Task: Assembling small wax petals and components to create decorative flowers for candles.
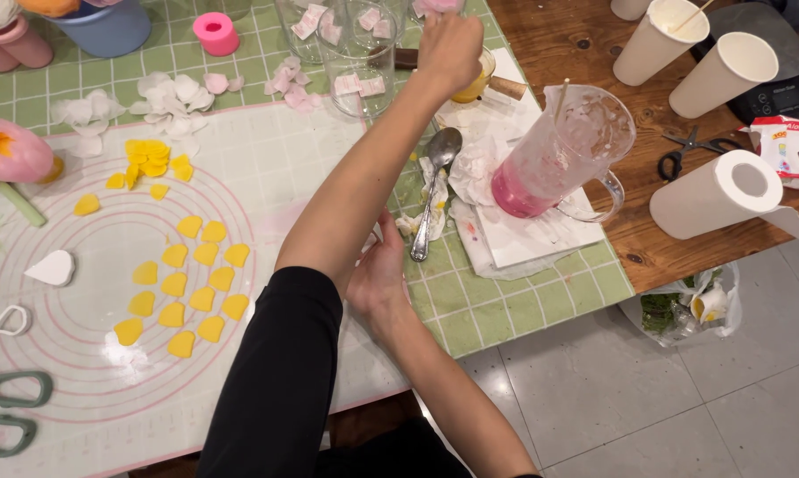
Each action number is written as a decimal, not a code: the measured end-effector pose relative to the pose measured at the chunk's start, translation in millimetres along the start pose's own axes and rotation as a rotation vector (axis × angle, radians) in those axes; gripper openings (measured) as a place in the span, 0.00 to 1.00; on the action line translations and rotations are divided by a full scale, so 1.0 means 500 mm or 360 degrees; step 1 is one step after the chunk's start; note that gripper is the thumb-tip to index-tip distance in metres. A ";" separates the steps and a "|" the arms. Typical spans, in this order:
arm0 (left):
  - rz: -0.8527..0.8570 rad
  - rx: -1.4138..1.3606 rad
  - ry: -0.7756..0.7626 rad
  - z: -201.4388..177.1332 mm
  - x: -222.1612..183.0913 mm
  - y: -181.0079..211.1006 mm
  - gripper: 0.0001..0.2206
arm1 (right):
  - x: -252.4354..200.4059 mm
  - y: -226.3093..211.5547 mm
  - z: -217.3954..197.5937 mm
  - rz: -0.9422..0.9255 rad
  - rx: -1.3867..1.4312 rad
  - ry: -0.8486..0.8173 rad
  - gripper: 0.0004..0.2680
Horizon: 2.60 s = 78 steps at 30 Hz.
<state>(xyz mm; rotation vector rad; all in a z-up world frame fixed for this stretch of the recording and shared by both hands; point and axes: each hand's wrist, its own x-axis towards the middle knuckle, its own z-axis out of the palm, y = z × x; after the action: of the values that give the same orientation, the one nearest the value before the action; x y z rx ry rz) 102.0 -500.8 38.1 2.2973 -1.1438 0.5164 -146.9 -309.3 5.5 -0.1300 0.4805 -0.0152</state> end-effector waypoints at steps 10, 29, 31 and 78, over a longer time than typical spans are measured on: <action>-0.0050 -0.0446 0.0092 -0.216 -0.069 -0.043 0.09 | 0.039 -0.021 -0.048 0.0160 0.0425 -0.0647 0.11; -0.1021 -0.0602 0.0438 -0.848 -0.993 -0.409 0.06 | 0.046 -0.058 -0.104 -0.0040 -0.0047 -0.0741 0.12; -0.1122 -0.0549 0.0412 -0.821 -1.006 -0.405 0.07 | 0.034 -0.052 -0.098 -0.0046 -0.0147 -0.0701 0.12; -0.0679 -0.0114 -0.0407 -0.611 -0.769 -0.371 0.07 | 0.041 0.112 -0.037 0.0554 -0.0988 -0.0830 0.15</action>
<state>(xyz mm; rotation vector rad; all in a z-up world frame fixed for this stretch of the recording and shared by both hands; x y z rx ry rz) 1.6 14.0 20.4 2.4959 -0.7271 0.0209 -137.9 -256.9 -27.3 -0.6400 -0.0341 0.5020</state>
